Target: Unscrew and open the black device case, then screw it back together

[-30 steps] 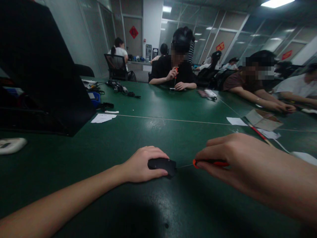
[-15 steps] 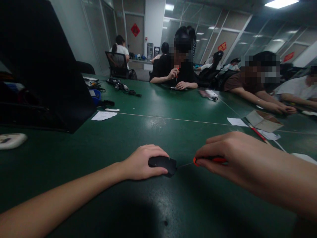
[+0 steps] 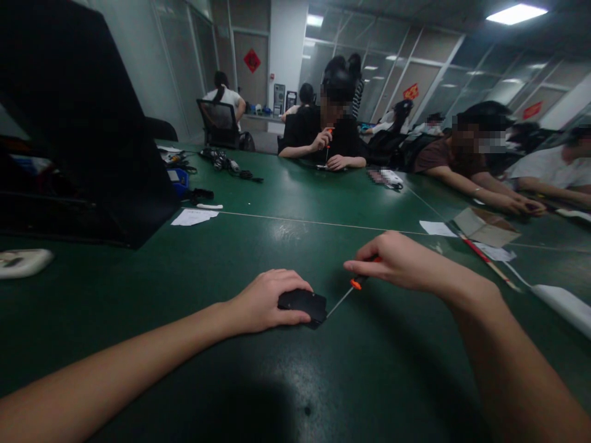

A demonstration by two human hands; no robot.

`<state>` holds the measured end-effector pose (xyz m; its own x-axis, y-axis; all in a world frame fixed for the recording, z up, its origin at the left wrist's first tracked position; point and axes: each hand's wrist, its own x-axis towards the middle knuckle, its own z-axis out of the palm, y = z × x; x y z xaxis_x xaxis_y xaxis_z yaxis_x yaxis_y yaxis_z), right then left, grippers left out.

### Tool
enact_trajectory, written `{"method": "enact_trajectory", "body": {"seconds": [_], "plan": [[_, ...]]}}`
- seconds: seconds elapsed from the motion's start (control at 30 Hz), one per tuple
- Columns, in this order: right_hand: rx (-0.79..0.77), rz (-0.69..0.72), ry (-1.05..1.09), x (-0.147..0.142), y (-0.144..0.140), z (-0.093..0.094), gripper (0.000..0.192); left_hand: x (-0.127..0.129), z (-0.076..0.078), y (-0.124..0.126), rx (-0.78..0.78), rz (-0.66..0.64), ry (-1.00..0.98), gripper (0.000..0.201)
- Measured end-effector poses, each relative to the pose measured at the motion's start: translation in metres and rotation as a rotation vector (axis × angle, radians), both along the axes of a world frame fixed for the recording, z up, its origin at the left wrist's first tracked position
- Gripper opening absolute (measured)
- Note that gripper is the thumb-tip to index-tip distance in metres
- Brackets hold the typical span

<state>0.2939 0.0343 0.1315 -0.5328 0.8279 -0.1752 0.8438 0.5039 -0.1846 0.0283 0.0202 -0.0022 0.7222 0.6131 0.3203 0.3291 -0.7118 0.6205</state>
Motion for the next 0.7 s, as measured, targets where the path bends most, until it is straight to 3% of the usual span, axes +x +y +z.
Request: {"method": "enact_trajectory", "body": {"seconds": [0.23,0.53,0.7], "plan": [[0.114,0.096,-0.049,0.001,-0.001,-0.048,0.052,0.001,0.000,-0.001,0.016,0.017,0.021,0.038],[0.334,0.046,-0.030,0.024,0.002,-0.053,0.049,0.001,0.002,-0.002,0.013,0.014,-0.007,0.037],[0.354,0.087,-0.016,0.023,0.010,-0.078,0.049,0.001,-0.001,-0.001,0.024,0.017,-0.019,0.038]]}}
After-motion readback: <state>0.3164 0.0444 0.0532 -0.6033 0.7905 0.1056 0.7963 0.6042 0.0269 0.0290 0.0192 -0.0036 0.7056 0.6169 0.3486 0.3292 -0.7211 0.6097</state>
